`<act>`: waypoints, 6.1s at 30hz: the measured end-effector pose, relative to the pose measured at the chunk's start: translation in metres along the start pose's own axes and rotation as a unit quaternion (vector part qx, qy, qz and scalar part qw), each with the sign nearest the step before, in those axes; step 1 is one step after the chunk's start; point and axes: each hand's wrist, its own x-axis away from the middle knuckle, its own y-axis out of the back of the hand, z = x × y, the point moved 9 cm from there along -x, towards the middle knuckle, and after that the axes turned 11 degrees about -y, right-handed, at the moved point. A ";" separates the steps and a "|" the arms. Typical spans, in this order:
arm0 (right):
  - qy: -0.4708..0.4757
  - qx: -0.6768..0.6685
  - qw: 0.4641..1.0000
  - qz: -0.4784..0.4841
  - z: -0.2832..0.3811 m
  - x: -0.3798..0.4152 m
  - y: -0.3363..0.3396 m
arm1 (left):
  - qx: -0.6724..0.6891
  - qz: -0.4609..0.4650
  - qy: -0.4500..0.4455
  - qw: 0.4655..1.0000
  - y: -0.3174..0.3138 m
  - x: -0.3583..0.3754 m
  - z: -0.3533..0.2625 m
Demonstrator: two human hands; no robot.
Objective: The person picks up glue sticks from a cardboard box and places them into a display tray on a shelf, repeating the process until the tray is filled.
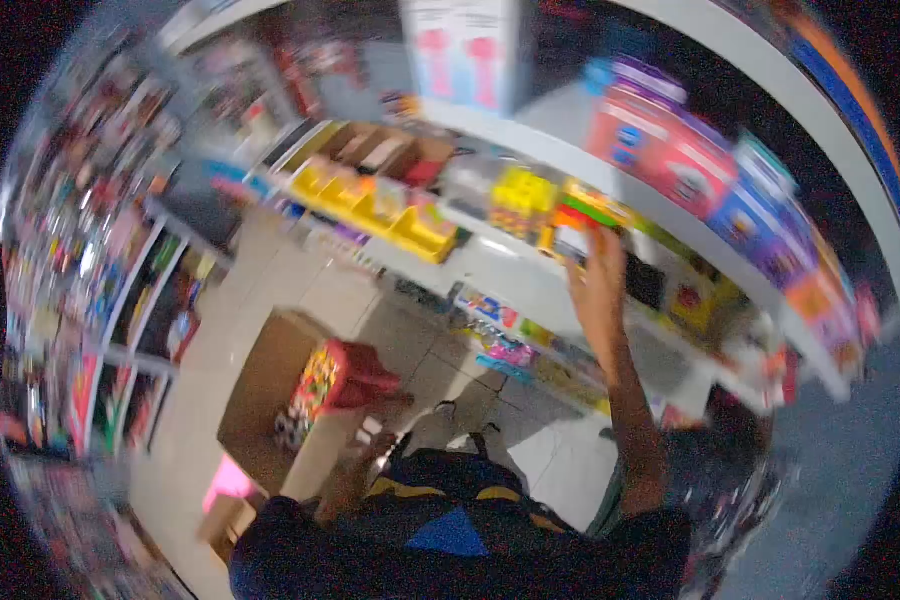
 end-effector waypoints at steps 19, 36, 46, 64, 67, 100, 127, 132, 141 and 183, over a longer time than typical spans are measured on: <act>-0.283 0.073 0.281 0.914 -0.305 0.625 -0.306 | 0.404 -0.564 0.287 0.660 0.057 0.334 0.012; -0.052 -0.238 0.905 0.348 0.197 0.275 -0.460 | 0.248 -0.609 0.190 0.730 0.241 0.288 0.090; 0.049 -0.043 0.832 0.551 0.243 0.330 -0.486 | 0.290 -0.610 0.180 0.715 0.239 0.289 0.076; 0.178 -0.151 0.624 0.746 0.370 0.420 -0.494 | 0.265 -0.626 0.234 0.695 0.240 0.306 0.053; 0.197 0.007 0.496 0.846 0.331 0.485 -0.528 | 0.301 -0.630 0.216 0.683 0.233 0.308 0.056; 0.280 0.083 0.534 0.793 0.350 0.659 -0.590 | 0.282 -0.667 0.240 0.647 0.246 0.310 0.031; 0.513 -0.004 0.557 0.653 0.383 0.688 -0.561 | 0.268 -0.668 0.239 0.652 0.246 0.312 0.029; 0.488 0.045 0.448 0.748 0.359 0.711 -0.587 | 0.275 -0.672 0.222 0.651 0.243 0.311 0.032; 0.071 -0.011 0.335 0.939 0.301 0.694 -0.619 | 0.266 -0.670 0.212 0.659 0.243 0.310 0.034; -0.023 -0.318 0.285 0.904 0.583 0.463 -0.366 | 0.311 -0.649 -0.077 0.690 0.399 0.265 -0.139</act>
